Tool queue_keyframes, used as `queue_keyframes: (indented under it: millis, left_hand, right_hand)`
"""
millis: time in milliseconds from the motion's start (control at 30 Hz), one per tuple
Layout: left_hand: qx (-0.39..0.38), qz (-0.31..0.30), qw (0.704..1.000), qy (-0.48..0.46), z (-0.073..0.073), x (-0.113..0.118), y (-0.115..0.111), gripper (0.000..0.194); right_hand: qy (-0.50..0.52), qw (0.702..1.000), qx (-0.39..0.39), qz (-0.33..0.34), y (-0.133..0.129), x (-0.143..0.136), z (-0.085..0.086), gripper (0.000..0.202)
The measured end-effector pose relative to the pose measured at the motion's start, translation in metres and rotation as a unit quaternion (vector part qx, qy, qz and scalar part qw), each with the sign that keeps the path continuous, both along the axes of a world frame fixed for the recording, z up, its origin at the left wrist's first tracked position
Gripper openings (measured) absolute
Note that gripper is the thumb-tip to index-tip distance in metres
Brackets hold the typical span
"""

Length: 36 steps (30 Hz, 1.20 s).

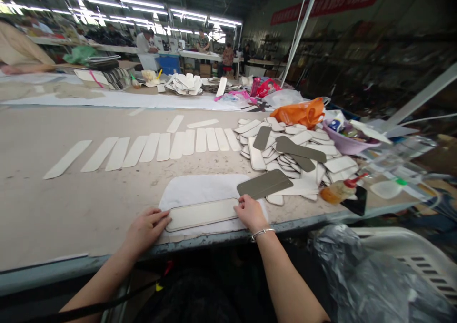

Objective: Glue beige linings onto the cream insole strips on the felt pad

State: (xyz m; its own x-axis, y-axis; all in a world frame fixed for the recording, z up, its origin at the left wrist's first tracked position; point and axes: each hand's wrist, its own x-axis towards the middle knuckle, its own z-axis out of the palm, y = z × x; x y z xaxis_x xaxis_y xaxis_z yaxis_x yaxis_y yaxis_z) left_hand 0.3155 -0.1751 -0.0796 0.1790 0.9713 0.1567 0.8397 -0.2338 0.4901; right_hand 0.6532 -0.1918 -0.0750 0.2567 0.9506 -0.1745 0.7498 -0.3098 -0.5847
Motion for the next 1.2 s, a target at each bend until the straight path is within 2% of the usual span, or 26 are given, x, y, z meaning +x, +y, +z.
queue_keyframes:
  millis: [367, 567, 667, 833, 1067, 1200]
  left_hand:
    - [-0.004, 0.004, 1.000, 0.021, -0.004, 0.005, 0.000, 0.036]
    - [0.064, 0.011, 0.998, -0.015, -0.011, 0.000, -0.008, 0.038]
    - [0.114, -0.028, 0.992, -0.054, -0.015, -0.003, -0.010, 0.036]
    - [0.115, -0.166, 0.979, -0.033, -0.018, -0.008, -0.015, 0.023]
    - [0.135, -0.171, 0.976, -0.015, -0.014, -0.005, -0.017, 0.026]
    - [0.141, -0.176, 0.974, -0.003, -0.016, -0.007, -0.017, 0.025]
  right_hand:
    - [0.001, 1.000, 0.010, -0.004, -0.001, -0.001, 0.000, 0.016]
    - [-0.007, 1.000, 0.000, 0.002, -0.001, -0.003, 0.002, 0.015]
    - [-0.016, 1.000, -0.011, 0.003, 0.000, -0.003, 0.002, 0.017]
    - [-0.018, 1.000, -0.005, 0.010, 0.000, -0.002, 0.001, 0.015]
    - [-0.020, 1.000, -0.001, 0.015, -0.001, -0.002, 0.001, 0.013]
    - [-0.017, 1.000, -0.002, 0.004, -0.001, -0.002, 0.001, 0.014]
